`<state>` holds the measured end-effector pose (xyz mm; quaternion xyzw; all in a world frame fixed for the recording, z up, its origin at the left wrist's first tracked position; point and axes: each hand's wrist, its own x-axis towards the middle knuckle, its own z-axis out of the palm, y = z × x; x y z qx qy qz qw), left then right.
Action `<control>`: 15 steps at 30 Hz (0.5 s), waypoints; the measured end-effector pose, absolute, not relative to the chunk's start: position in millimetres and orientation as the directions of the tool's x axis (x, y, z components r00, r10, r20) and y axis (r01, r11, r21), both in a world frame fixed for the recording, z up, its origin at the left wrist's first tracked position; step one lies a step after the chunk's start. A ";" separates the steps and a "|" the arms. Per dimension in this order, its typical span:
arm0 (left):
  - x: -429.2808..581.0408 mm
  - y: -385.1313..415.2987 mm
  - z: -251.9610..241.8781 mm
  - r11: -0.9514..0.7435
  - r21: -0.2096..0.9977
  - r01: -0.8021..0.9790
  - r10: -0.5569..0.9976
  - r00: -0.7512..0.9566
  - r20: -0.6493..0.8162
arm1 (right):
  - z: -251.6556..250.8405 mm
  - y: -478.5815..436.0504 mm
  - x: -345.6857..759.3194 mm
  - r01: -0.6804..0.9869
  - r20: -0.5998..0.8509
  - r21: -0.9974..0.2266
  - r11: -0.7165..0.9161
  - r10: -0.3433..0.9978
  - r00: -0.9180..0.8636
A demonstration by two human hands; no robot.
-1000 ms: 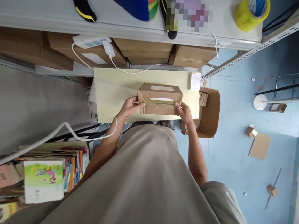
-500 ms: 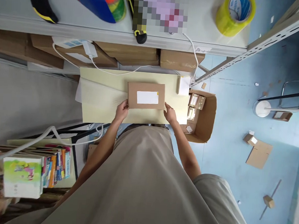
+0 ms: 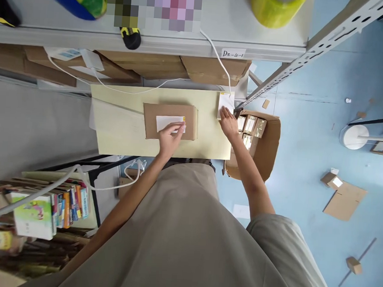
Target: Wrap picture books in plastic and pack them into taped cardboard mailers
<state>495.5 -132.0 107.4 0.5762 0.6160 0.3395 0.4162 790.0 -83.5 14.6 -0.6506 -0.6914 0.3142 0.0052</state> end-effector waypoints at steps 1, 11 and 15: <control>504.9 -134.1 106.0 0.092 0.901 0.425 0.991 0.051 -0.125 | 15.0 -82.4 791.3 0.905 -0.412 -0.424 -0.027 0.896 -0.166; 540.8 -147.3 87.3 0.068 0.900 0.430 0.958 0.225 -0.180 | 23.5 -72.5 803.1 0.934 -0.405 -0.327 0.144 0.871 -0.277; 549.3 -145.1 88.5 0.078 0.896 0.437 0.944 0.256 -0.207 | 29.2 -72.2 802.4 0.940 -0.384 -0.306 0.151 0.884 -0.267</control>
